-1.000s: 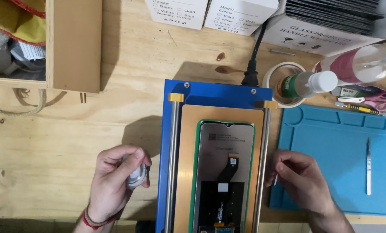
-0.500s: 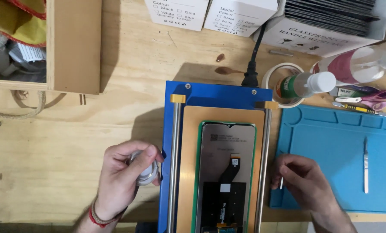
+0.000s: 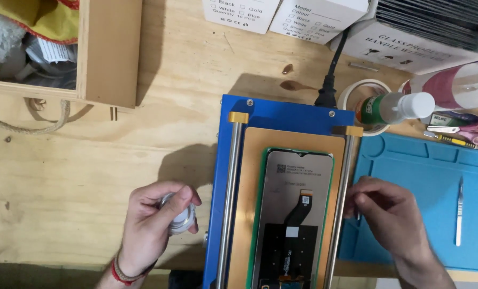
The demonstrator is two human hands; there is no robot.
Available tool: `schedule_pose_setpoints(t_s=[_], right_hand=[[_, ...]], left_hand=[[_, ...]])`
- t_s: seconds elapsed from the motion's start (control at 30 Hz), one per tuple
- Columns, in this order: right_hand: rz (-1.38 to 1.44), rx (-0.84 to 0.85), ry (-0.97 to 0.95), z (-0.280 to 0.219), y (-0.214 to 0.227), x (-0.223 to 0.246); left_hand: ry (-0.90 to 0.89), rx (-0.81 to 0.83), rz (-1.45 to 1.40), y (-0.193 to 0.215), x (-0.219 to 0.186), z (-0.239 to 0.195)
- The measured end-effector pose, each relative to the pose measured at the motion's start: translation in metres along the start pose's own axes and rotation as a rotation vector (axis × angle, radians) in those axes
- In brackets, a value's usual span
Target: The person holds a small container of adhesive and uses a cotton swab to apply it along the edges of a smartphone screen mounted in a blue and gold jig. The person repeatedly dips the swab into the container and traces the screen perimeter.
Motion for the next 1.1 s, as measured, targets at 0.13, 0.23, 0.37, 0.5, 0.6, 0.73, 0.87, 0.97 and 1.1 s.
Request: schedule_pose_setpoints(t_s=[0.13,0.23,0.37,0.5,0.6,0.73,0.87,0.97,1.1], right_hand=[[0.117,0.105,0.041,0.008,-0.010,0.013],[0.065,0.122,0.036,0.011,-0.017,0.019],[0.209,0.197,0.063,0.016,-0.026,0.023],[0.315,0.258,0.006,0.014,-0.027,0.017],[0.347,0.272,0.017,0.011,-0.032,0.021],[0.335,0.281,0.020,0.006,-0.029,0.021],[0.379,0.264,0.000,-0.001,-0.027,0.016],[0.418,0.231,-0.032,-0.010,-0.020,0.004],[0.398,0.143,-0.082,-0.020,-0.004,-0.015]], left_hand=[[-0.003,-0.001,-0.020,0.010,0.002,-0.006],[-0.020,-0.056,-0.042,0.020,0.006,-0.011],[-0.032,-0.052,-0.027,0.020,0.004,-0.013],[-0.075,-0.007,0.002,0.013,0.000,-0.010],[-0.066,-0.024,0.024,0.010,-0.001,-0.007],[-0.057,-0.002,0.012,0.001,-0.002,-0.002],[-0.095,0.020,0.034,-0.010,-0.008,0.000],[-0.102,0.047,0.065,-0.020,-0.014,0.003],[-0.087,0.087,0.055,-0.033,-0.021,0.009]])
Point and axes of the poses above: each hand's wrist, its own z-axis towards the middle knuckle, its own y-axis out of the back of the hand, x = y × z, the point moved 6 cm from there along z, towards the middle knuckle, and after that the axes turned 2 degrees about x, right-handed, at the moved point
